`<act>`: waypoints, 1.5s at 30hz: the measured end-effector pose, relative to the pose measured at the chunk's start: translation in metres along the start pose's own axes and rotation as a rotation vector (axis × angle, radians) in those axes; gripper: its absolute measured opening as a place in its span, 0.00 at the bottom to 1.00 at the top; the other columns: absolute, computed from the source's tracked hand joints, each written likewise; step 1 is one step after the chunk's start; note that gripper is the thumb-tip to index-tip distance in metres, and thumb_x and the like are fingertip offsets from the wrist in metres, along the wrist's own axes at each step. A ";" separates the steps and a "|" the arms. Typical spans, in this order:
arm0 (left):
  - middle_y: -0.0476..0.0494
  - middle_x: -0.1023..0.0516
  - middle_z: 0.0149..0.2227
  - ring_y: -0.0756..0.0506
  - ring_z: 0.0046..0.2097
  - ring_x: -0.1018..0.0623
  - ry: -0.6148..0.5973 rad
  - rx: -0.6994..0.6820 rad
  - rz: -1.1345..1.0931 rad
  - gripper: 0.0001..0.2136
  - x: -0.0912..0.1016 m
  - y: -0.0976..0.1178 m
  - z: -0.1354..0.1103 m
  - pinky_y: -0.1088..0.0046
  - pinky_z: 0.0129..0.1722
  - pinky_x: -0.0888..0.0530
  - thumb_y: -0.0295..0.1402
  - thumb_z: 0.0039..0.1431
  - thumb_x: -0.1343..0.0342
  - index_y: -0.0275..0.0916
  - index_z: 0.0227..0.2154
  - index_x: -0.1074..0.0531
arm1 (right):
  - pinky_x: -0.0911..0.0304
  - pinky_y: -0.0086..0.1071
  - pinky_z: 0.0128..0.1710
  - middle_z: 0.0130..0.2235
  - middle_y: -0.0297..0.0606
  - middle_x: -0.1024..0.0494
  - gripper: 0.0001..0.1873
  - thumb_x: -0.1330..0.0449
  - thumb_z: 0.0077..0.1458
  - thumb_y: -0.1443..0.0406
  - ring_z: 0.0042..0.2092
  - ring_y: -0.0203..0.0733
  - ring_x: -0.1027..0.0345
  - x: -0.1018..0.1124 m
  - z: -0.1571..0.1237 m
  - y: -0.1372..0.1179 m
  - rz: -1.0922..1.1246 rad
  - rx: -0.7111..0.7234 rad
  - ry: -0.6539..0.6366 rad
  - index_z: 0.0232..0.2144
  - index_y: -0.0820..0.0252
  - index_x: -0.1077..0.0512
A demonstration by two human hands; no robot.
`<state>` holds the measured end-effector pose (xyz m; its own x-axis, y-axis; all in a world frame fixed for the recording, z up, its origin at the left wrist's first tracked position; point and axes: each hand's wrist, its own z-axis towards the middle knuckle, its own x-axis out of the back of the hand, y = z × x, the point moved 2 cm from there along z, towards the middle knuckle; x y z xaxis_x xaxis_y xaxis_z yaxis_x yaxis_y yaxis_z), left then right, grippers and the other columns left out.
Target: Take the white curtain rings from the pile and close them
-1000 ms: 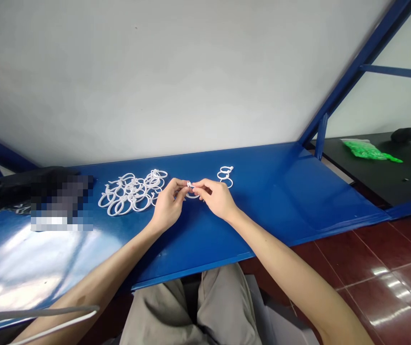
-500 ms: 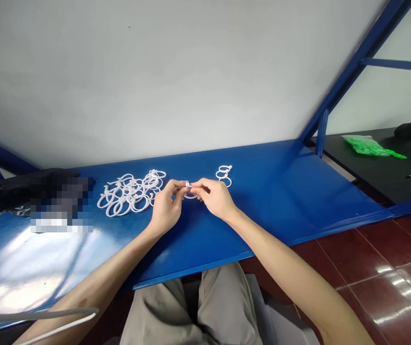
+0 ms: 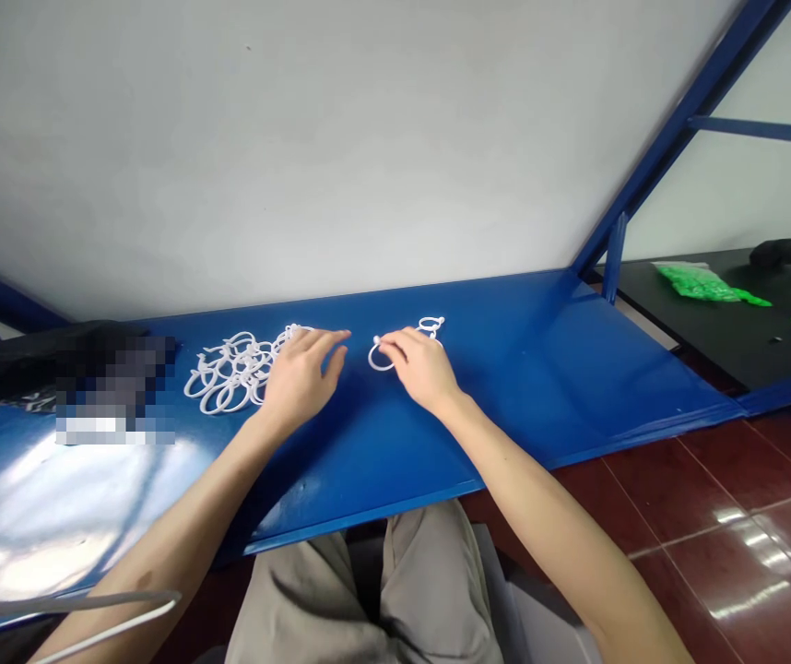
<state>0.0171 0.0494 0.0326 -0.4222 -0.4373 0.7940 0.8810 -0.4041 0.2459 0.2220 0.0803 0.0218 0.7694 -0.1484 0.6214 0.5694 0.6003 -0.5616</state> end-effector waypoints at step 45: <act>0.45 0.16 0.38 0.49 0.32 0.20 -0.011 0.217 -0.508 0.09 -0.013 0.016 -0.012 0.74 0.35 0.27 0.35 0.69 0.52 0.42 0.48 0.32 | 0.25 0.36 0.43 0.40 0.36 0.17 0.15 0.41 0.65 0.58 0.39 0.41 0.21 -0.015 -0.010 -0.016 0.465 -0.121 -0.088 0.51 0.52 0.23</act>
<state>0.0337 0.0394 0.0200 -0.8047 -0.2212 0.5509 0.5910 -0.3867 0.7080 0.2046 0.0655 0.0164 0.9256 0.1843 0.3305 0.2045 0.4911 -0.8468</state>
